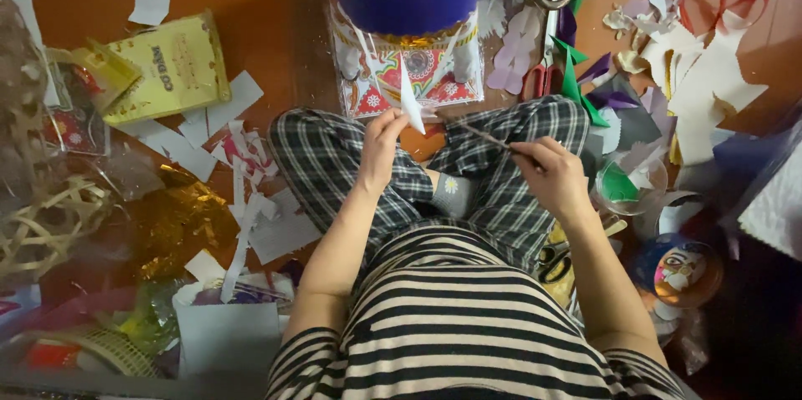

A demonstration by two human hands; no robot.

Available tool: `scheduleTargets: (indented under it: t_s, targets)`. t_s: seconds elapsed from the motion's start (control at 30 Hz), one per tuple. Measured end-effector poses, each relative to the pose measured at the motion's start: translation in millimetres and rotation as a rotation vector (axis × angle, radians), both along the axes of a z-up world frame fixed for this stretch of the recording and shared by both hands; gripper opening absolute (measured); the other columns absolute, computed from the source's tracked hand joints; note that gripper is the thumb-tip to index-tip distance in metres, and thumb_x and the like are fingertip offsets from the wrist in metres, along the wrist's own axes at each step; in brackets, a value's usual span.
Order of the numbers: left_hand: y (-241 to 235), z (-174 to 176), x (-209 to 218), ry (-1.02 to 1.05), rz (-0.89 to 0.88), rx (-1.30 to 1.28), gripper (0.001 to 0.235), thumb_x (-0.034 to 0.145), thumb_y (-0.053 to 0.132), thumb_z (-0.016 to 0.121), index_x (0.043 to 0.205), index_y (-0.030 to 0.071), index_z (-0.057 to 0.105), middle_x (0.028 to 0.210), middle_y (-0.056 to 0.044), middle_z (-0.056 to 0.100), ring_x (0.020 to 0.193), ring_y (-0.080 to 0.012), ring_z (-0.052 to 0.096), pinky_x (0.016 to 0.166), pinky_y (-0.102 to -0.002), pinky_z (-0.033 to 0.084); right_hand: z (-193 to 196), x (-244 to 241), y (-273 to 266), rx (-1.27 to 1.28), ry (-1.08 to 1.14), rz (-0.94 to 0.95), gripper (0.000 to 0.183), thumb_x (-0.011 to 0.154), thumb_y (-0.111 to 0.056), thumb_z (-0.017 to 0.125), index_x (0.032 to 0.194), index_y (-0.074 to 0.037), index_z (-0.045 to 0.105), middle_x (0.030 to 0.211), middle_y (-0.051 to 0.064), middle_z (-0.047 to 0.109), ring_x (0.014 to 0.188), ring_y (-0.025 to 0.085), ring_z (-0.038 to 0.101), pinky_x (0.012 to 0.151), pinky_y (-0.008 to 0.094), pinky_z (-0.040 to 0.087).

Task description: Assembling and decorating a paper lantern head with colorful paper scraps and glue

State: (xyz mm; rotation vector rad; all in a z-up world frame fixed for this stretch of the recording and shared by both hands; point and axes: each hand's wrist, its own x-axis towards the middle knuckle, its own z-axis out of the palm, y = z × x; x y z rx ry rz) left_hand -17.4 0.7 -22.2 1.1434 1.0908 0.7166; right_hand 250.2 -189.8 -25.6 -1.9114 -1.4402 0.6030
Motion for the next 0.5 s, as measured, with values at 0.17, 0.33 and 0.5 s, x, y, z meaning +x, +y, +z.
scheduleTargets:
  t_s: [0.17, 0.33, 0.5]
  targets:
    - [0.1, 4.3, 1.1, 0.046, -0.017, 0.006, 0.022, 0.101, 0.022, 0.067, 0.081, 0.014, 0.067, 0.077, 0.006, 0.056, 0.083, -0.011, 0.051, 0.082, -0.027, 0.046, -7.5, -4.4, 6.2, 0.049, -0.092, -0.002, 0.019, 0.1, -0.012, 0.082, 0.118, -0.017, 0.084, 0.099, 0.005, 0.074, 0.087, 0.031, 0.076, 0.072, 0.042, 0.062]
    - [0.4, -19.1, -4.7, 0.073, -0.049, 0.036, 0.021, 0.103, 0.021, 0.068, 0.086, 0.011, 0.073, 0.078, 0.005, 0.062, 0.084, -0.0104, 0.052, 0.084, -0.028, 0.048, 13.9, -12.1, 11.3, -0.036, 0.065, 0.035, 0.016, 0.098, -0.009, 0.08, 0.114, -0.012, 0.083, 0.093, 0.014, 0.074, 0.089, 0.041, 0.076, 0.074, 0.046, 0.06]
    - [7.1, -83.0, -15.6, 0.147, -0.071, 0.129, 0.02, 0.105, 0.018, 0.068, 0.097, 0.004, 0.078, 0.084, -0.003, 0.07, 0.089, -0.0128, 0.058, 0.088, -0.034, 0.053, 14.0, -16.1, 9.6, -0.094, 0.158, 0.031, 0.018, 0.094, -0.007, 0.078, 0.112, -0.007, 0.083, 0.095, 0.02, 0.077, 0.093, 0.047, 0.076, 0.08, 0.051, 0.06]
